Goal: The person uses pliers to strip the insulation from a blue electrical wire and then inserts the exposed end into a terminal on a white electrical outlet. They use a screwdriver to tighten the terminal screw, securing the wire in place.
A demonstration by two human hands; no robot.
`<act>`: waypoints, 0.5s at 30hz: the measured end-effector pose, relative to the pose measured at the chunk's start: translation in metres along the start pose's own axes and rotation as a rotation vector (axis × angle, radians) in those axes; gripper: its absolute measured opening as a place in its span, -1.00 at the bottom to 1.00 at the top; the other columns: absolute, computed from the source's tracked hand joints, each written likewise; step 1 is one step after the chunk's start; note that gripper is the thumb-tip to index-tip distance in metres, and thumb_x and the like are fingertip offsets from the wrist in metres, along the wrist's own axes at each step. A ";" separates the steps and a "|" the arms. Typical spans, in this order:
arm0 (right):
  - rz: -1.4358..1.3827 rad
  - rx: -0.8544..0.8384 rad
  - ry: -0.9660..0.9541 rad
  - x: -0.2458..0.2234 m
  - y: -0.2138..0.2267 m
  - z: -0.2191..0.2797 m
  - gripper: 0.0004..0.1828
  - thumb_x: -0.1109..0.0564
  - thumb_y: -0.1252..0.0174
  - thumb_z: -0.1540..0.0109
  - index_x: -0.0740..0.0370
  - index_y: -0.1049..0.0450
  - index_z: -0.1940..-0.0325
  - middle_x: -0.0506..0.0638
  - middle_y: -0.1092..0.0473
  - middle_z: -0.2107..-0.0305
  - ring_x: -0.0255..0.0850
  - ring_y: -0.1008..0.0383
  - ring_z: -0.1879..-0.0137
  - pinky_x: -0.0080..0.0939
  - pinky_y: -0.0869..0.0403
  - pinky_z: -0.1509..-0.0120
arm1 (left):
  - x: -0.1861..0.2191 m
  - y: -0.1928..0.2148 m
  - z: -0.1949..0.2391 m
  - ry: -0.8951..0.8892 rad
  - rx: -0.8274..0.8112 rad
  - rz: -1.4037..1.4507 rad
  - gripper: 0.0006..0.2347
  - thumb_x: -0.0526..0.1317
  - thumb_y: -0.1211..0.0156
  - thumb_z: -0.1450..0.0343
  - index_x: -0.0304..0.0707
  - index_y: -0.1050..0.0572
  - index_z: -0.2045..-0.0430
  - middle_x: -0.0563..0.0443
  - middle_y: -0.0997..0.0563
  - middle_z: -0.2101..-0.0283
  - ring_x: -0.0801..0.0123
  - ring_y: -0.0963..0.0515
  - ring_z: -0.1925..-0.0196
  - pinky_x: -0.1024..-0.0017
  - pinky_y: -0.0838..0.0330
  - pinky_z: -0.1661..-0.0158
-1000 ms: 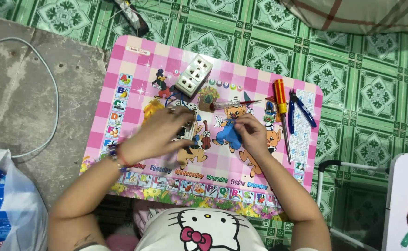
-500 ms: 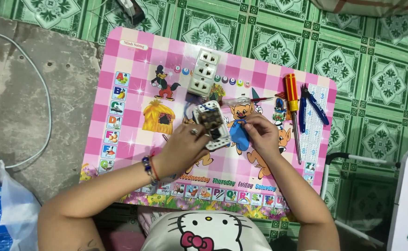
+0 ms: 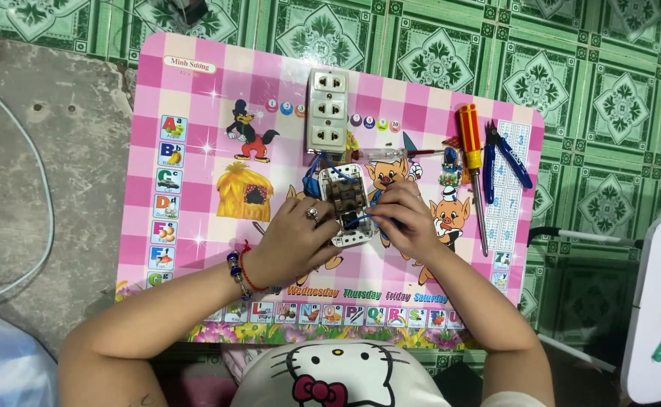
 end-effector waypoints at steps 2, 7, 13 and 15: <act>0.064 0.010 0.044 0.000 0.000 0.000 -0.90 0.23 -0.25 -0.27 0.28 -0.66 0.19 0.06 -0.46 0.37 0.00 -0.37 0.12 0.00 -0.39 -0.15 | 0.000 0.001 -0.001 0.004 0.000 0.010 -0.71 0.09 -0.05 -0.50 -0.13 -0.45 0.37 -0.03 -0.42 0.22 0.07 -0.49 0.08 0.21 -0.28 0.19; 0.102 0.033 0.028 0.004 0.002 0.004 -0.89 0.23 -0.24 -0.29 0.25 -0.67 0.19 0.02 -0.44 0.39 -0.02 -0.37 0.13 0.00 -0.39 -0.17 | -0.002 -0.001 0.001 0.005 -0.001 0.020 -0.72 0.08 -0.09 -0.49 -0.13 -0.45 0.37 -0.04 -0.43 0.21 0.07 -0.50 0.08 0.19 -0.29 0.18; 0.168 0.029 0.059 0.004 0.002 0.008 -0.88 0.22 -0.23 -0.29 0.21 -0.67 0.16 0.01 -0.43 0.36 -0.01 -0.35 0.10 0.03 -0.36 -0.21 | -0.003 -0.002 0.001 0.013 -0.009 0.037 -0.72 0.07 -0.11 -0.48 -0.14 -0.47 0.35 -0.04 -0.43 0.21 0.08 -0.49 0.07 0.18 -0.29 0.17; 0.191 0.033 0.067 0.004 0.002 0.009 -0.89 0.23 -0.24 -0.29 0.20 -0.67 0.16 0.01 -0.42 0.35 -0.01 -0.34 0.09 0.03 -0.35 -0.22 | -0.003 -0.002 0.001 0.013 -0.018 0.042 -0.74 0.06 -0.15 -0.47 -0.14 -0.48 0.35 -0.04 -0.44 0.21 0.08 -0.50 0.06 0.18 -0.29 0.17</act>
Point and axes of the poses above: each hand's wrist, its own z-axis away from the middle knuckle, its own y-axis out of the back of the hand, x = y × z, the point moved 4 cm from there along -z, towards the middle knuckle
